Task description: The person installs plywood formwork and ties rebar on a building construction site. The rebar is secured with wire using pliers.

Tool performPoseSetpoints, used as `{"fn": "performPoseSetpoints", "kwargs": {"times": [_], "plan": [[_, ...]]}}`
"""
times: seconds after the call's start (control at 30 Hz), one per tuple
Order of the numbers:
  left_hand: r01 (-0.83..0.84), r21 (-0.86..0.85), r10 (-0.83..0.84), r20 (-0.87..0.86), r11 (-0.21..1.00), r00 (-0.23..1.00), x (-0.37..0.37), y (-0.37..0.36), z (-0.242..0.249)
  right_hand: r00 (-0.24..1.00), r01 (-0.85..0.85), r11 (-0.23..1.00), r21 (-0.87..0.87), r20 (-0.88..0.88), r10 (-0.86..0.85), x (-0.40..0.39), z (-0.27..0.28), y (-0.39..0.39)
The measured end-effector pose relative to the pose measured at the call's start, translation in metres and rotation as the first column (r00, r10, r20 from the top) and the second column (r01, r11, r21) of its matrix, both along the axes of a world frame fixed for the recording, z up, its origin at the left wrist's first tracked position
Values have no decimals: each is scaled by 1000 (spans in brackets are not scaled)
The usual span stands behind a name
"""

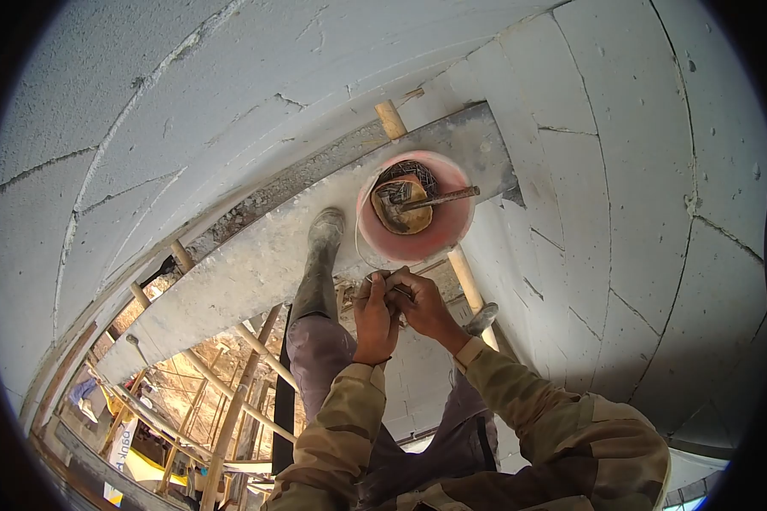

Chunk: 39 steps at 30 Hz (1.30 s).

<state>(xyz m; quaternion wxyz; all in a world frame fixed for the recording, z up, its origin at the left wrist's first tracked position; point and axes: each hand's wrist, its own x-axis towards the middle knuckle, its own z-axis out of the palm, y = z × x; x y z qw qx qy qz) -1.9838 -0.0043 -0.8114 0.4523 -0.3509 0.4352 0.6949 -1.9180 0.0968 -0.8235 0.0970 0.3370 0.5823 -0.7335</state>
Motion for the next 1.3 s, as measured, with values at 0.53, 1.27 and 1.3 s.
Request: {"fn": "performPoseSetpoints", "kwargs": {"times": [0.53,1.27,1.3], "plan": [[-217,218,233,-51,952,971,-29,-4,-4,986,-87,903,421,168,16,18,-48,78],[-76,149,91,-95,986,991,-11,-12,-15,683,-730,222,646,693,229,2,-118,102],[-75,157,91,-95,985,991,-9,-13,-17,765,-636,304,709,632,123,10,-111,97]]}}
